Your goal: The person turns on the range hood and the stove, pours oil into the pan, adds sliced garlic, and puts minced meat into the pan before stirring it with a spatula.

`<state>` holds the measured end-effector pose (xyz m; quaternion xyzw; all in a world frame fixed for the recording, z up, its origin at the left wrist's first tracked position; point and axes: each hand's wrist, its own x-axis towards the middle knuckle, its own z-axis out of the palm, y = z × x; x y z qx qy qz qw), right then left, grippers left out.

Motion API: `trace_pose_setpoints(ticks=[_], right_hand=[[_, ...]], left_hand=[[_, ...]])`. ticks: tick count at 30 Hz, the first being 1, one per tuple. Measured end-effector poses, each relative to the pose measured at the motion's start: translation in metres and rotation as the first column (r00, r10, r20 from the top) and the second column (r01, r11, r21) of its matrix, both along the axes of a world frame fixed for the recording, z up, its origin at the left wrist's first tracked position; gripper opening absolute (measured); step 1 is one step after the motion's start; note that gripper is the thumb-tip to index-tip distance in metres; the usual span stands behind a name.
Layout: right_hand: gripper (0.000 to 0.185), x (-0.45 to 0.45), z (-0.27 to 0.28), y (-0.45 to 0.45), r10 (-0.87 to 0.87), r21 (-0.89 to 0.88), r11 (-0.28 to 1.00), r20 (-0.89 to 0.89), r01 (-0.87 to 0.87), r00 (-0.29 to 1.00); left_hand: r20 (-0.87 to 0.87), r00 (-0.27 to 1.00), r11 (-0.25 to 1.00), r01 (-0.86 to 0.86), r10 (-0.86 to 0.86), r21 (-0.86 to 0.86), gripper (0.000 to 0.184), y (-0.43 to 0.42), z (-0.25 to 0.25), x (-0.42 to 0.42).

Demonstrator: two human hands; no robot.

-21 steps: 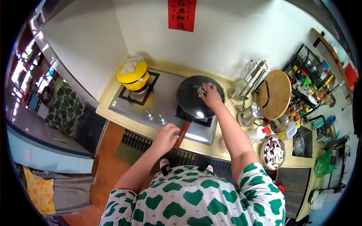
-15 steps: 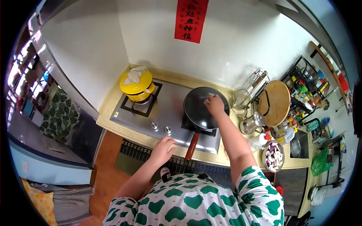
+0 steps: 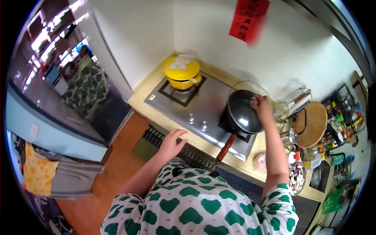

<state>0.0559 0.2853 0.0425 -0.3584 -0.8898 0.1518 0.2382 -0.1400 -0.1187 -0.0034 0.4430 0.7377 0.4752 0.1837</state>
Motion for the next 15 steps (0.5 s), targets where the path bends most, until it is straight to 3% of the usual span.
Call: trace_pose_setpoints(ticks=[2,4,6,8,11,15], right_hand=[[0.033,-0.012,0.037,-0.032,0.095,0.079,0.993,-0.033,-0.092,0.995],[0.032,-0.039,0.071,-0.076,0.172,0.020,0.985,-0.018,-0.172,0.985],[0.032,-0.071,0.085,-0.114,0.277,-0.024,0.960,-0.069,-0.279,0.958],[0.033,-0.110,0.093,-0.156,0.366,-0.077,0.929,0.027,-0.363,0.930],[0.037,-0.184,0.060,-0.203,0.475,-0.178,0.872,0.085,-0.456,0.876],[0.039,-0.287,-0.011,-0.255,0.560,-0.228,0.814,0.058,-0.535,0.827]], left_hand=[[0.251,0.964,0.995,-0.098,0.090,0.020,0.038,-0.004,-0.022,-0.016],[0.462,0.885,0.990,-0.109,0.054,0.094,0.043,-0.005,-0.033,-0.043],[0.643,0.762,0.992,-0.121,0.080,0.019,0.049,-0.010,-0.003,-0.063],[0.708,0.700,0.992,-0.124,0.096,-0.012,0.053,-0.018,0.010,-0.088],[0.794,0.604,0.994,-0.105,0.069,-0.007,0.067,-0.039,0.013,-0.136],[0.733,0.645,0.975,-0.175,0.218,-0.135,0.066,-0.091,-0.025,-0.208]])
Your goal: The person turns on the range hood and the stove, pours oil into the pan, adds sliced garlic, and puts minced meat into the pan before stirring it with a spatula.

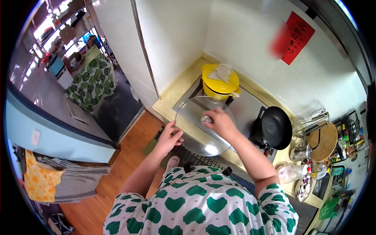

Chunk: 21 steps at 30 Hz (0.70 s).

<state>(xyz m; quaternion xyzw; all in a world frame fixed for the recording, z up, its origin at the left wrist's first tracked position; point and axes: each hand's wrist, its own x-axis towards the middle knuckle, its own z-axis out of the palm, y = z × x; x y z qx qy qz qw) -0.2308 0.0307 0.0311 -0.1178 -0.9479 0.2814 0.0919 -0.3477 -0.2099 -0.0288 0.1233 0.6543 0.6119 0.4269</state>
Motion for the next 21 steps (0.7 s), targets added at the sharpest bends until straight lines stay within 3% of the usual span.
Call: trace_pose_setpoints(ticks=[7,13,16,19,20,21], right_hand=[[0.039,-0.143,-0.108,-0.029,0.004,0.028,1.000,0.100,-0.007,0.995],[0.038,-0.186,-0.143,-0.022,-0.116,0.116,0.988,0.154,0.099,0.981],[0.038,-0.199,-0.156,-0.019,-0.159,0.148,0.979,0.154,0.137,0.975],[0.038,-0.206,-0.162,-0.019,-0.195,0.206,0.964,0.130,0.166,0.972],[0.039,-0.208,-0.163,-0.019,-0.201,0.240,0.957,0.129,0.166,0.971],[0.040,-0.209,-0.163,-0.017,-0.207,0.275,0.947,0.126,0.167,0.970]], left_hand=[[-0.070,0.995,0.994,-0.079,0.073,-0.074,0.062,-0.035,-0.110,-0.104],[-0.121,0.985,0.983,0.102,-0.121,-0.153,0.070,-0.007,-0.160,-0.144],[-0.259,0.953,0.952,0.075,-0.156,-0.297,0.075,-0.001,-0.163,-0.151],[-0.434,0.875,0.946,0.074,-0.213,-0.316,0.074,0.000,-0.185,-0.155],[-0.548,0.798,0.948,0.085,-0.249,-0.306,0.076,-0.001,-0.201,-0.161],[-0.561,0.784,0.943,0.089,-0.264,-0.320,0.078,0.001,-0.190,-0.159]])
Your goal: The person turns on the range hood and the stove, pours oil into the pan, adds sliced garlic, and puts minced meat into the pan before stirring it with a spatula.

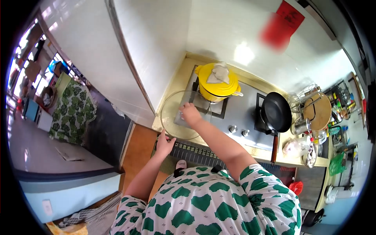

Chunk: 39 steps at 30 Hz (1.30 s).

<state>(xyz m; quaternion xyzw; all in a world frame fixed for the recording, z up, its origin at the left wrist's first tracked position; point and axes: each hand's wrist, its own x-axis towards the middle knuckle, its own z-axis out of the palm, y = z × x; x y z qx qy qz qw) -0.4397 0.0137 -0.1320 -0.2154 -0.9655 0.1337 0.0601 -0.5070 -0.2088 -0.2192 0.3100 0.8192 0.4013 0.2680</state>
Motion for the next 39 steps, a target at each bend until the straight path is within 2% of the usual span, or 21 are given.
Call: trace_pose_setpoints(ticks=[2,3,6,8,10,13,14,17,18,20,21,22,23,25,27,29,31,34,36,37,39], right_hand=[[0.046,0.000,-0.006,0.001,-0.021,0.015,1.000,-0.012,0.022,1.000],[0.047,-0.001,-0.001,-0.001,-0.039,0.011,0.999,-0.005,0.039,0.999],[0.052,0.008,0.019,-0.006,-0.088,-0.067,0.994,-0.007,0.088,0.996],[0.054,0.027,0.041,-0.005,-0.011,-0.035,0.999,-0.020,0.011,1.000],[0.045,0.052,0.096,-0.002,0.061,-0.081,0.995,0.014,-0.060,0.998],[0.030,0.105,0.195,-0.004,0.050,-0.037,0.997,-0.258,-0.061,0.965],[0.018,0.126,0.239,-0.008,0.039,0.059,0.998,-0.378,-0.018,0.925],[0.015,0.191,0.342,-0.009,0.080,0.362,0.914,-0.606,0.185,0.792],[0.014,0.212,0.371,-0.008,0.107,0.443,0.857,-0.652,0.263,0.751],[0.020,0.250,0.427,-0.009,0.196,0.588,0.676,-0.725,0.445,0.661],[0.025,0.269,0.450,-0.012,0.180,0.621,0.556,-0.739,0.553,0.649],[0.030,0.285,0.469,-0.013,0.165,0.635,0.423,-0.756,0.646,0.634],[0.035,0.299,0.484,-0.011,0.144,0.617,0.359,-0.778,0.700,0.612],[0.042,0.319,0.509,-0.008,0.112,0.589,0.263,-0.805,0.764,0.583],[0.050,0.336,0.522,0.000,0.065,0.580,0.204,-0.812,0.789,0.580],[0.051,0.348,0.531,0.007,0.067,0.576,0.208,-0.815,0.791,0.576],[0.054,0.354,0.540,0.017,0.093,0.573,0.219,-0.818,0.789,0.568],[0.052,0.357,0.555,0.026,0.125,0.613,0.217,-0.789,0.759,0.602],[0.043,0.362,0.559,0.036,0.153,0.630,0.217,-0.776,0.745,0.612],[0.041,0.365,0.561,0.035,0.169,0.636,0.232,-0.772,0.736,0.613],[0.042,0.373,0.562,0.032,0.191,0.636,0.270,-0.771,0.723,0.608]], left_hand=[[-0.046,0.999,1.000,0.023,-0.024,-0.019,0.082,0.002,0.051,0.007],[-0.128,0.990,0.998,0.058,-0.056,0.008,0.078,0.004,0.061,0.010],[-0.024,0.995,0.989,0.100,-0.098,0.108,0.067,0.018,0.085,0.020],[-0.048,0.982,0.969,0.186,-0.180,0.163,0.065,0.030,0.094,0.023],[-0.107,0.969,0.933,0.244,-0.223,0.266,0.061,0.040,0.098,0.029],[-0.078,0.948,0.897,0.317,-0.308,0.308,0.052,0.059,0.121,0.045],[-0.118,0.947,0.876,0.322,-0.300,0.358,0.045,0.069,0.132,0.055],[-0.176,0.899,0.772,0.435,-0.401,0.463,0.032,0.102,0.198,0.096],[-0.213,0.876,0.713,0.477,-0.432,0.514,0.034,0.107,0.233,0.113],[-0.436,0.777,0.571,0.629,-0.454,0.527,0.034,0.120,0.295,0.139],[-0.617,0.685,0.499,0.719,-0.388,0.484,0.033,0.130,0.315,0.148],[-0.724,0.623,0.457,0.758,-0.296,0.465,0.035,0.137,0.344,0.159],[-0.812,0.550,0.419,0.795,-0.194,0.439,0.036,0.144,0.374,0.171],[-0.902,0.431,0.404,0.821,0.025,0.404,0.037,0.154,0.426,0.192],[-0.874,0.422,0.374,0.791,0.239,0.484,0.040,0.167,0.474,0.213],[-0.849,0.377,0.410,0.754,0.370,0.514,0.049,0.172,0.529,0.234],[-0.797,0.377,0.394,0.718,0.473,0.574,0.059,0.184,0.566,0.252],[-0.689,0.413,0.326,0.660,0.596,0.677,0.061,0.201,0.609,0.273],[-0.722,0.328,0.414,0.645,0.609,0.642,0.057,0.206,0.628,0.281],[-0.787,0.302,0.514,0.622,0.538,0.590,0.052,0.203,0.635,0.285],[-0.786,0.323,0.501,0.629,0.527,0.595,0.052,0.202,0.638,0.288]])
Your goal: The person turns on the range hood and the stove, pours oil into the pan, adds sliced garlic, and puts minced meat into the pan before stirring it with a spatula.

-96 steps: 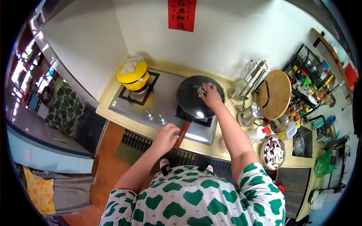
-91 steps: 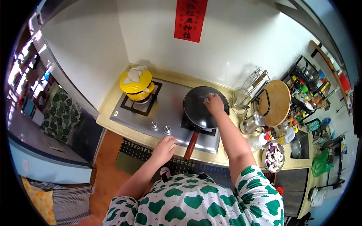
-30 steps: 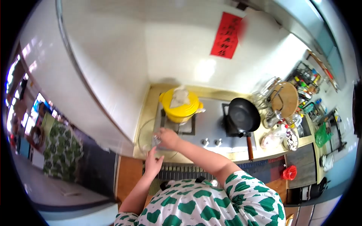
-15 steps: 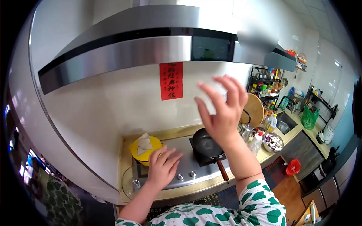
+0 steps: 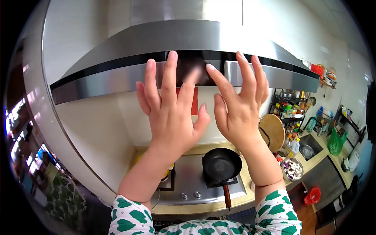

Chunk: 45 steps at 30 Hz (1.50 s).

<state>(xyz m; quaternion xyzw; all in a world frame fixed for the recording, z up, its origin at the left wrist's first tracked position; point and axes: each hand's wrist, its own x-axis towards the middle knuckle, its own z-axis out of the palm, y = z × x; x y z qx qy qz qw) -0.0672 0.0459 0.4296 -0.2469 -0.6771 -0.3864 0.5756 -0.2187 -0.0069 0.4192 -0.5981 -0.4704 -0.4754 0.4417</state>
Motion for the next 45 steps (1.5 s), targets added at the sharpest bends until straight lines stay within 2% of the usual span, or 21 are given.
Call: trace_pose_setpoints(ticks=[1,3,4,5,6,7,9,10,13,14,15,17,18,19,21,22,26,35,38,41,45], right_hand=[[0.043,0.005,-0.002,-0.002,-0.005,-0.007,1.000,0.008,0.005,1.000],[0.045,0.013,-0.007,-0.003,0.014,-0.022,1.000,0.004,-0.014,1.000],[0.045,0.017,-0.011,0.001,0.031,-0.005,0.999,-0.003,-0.032,0.999],[0.043,0.019,-0.013,0.002,0.049,0.007,0.999,0.003,-0.049,0.999],[0.042,0.023,-0.016,0.003,0.061,0.018,0.998,0.006,-0.061,0.998],[0.041,0.026,-0.019,0.004,0.064,0.023,0.998,0.004,-0.065,0.998],[0.033,0.024,-0.026,-0.001,0.104,0.059,0.993,-0.007,-0.103,0.995],[0.032,0.020,-0.028,-0.003,0.112,0.056,0.992,-0.004,-0.112,0.994],[0.030,0.007,-0.028,0.000,0.135,0.076,0.988,0.010,-0.135,0.991],[0.030,0.003,-0.026,0.001,0.128,0.085,0.988,0.005,-0.128,0.992],[0.030,0.000,-0.024,0.001,0.123,0.096,0.988,0.001,-0.123,0.992],[0.030,0.002,-0.020,-0.005,0.064,0.035,0.997,0.034,-0.065,0.997],[0.030,0.002,-0.018,-0.005,0.054,0.031,0.998,0.031,-0.055,0.998],[0.031,0.002,-0.016,-0.005,0.043,0.028,0.999,0.025,-0.044,0.999],[0.035,0.003,-0.015,-0.001,0.034,0.034,0.999,0.025,-0.035,0.999],[0.036,0.003,-0.014,0.001,0.028,0.037,0.999,0.021,-0.029,0.999],[0.039,0.003,-0.013,0.005,0.003,0.023,1.000,0.004,-0.003,1.000],[0.045,0.000,-0.006,0.008,0.008,0.001,1.000,0.027,-0.008,1.000],[0.045,-0.004,-0.001,0.018,0.046,0.067,0.997,0.028,-0.048,0.999],[0.046,-0.005,0.001,0.008,0.004,0.032,0.999,0.027,-0.004,1.000],[0.040,-0.004,-0.012,0.002,0.058,0.028,0.998,0.057,-0.060,0.997]], left_hand=[[-0.002,1.000,1.000,-0.007,0.007,-0.012,0.052,-0.007,-0.001,0.003],[-0.038,0.997,0.991,0.072,-0.068,0.115,0.052,-0.016,-0.014,0.001],[-0.108,0.980,0.971,0.181,-0.165,0.158,0.045,-0.022,-0.025,-0.008],[-0.337,0.929,0.939,0.243,-0.153,0.242,0.042,-0.032,-0.035,-0.028],[-0.385,0.910,0.892,0.295,-0.153,0.343,0.039,-0.041,-0.057,-0.040],[-0.367,0.916,0.797,0.339,-0.160,0.499,0.038,-0.049,-0.088,-0.043],[-0.320,0.909,0.519,0.415,-0.265,0.747,0.040,-0.060,-0.141,-0.035],[-0.349,0.879,0.374,0.458,-0.323,0.807,0.043,-0.065,-0.137,-0.020],[-0.655,0.628,-0.118,0.678,-0.421,0.726,0.018,-0.060,-0.077,0.022],[-0.525,0.760,-0.044,0.553,-0.384,0.832,0.039,-0.037,-0.082,0.017],[-0.415,0.851,0.168,0.483,-0.322,0.859,0.031,-0.015,-0.097,0.001],[-0.343,0.930,0.652,0.340,-0.129,0.678,0.019,0.004,-0.104,-0.033],[-0.322,0.944,0.778,0.253,-0.069,0.576,0.015,0.015,-0.097,-0.042],[-0.297,0.955,0.843,0.178,-0.023,0.508,0.014,0.025,-0.084,-0.047],[-0.239,0.971,0.873,0.104,0.015,0.477,0.024,0.041,-0.052,-0.048],[-0.226,0.974,0.891,0.097,0.007,0.444,0.038,0.049,-0.044,-0.052],[-0.113,0.986,0.956,-0.089,0.125,0.281,0.054,0.047,-0.031,-0.045],[-0.076,0.994,0.972,-0.064,0.083,0.228,0.057,0.046,-0.034,-0.040],[-0.091,0.996,0.960,0.006,0.020,0.279,0.058,0.051,-0.033,-0.047],[-0.087,0.996,0.949,0.055,-0.030,0.310,0.057,0.051,-0.033,-0.051],[-0.059,0.994,0.939,0.110,-0.096,0.326,0.052,0.049,-0.035,-0.055]])
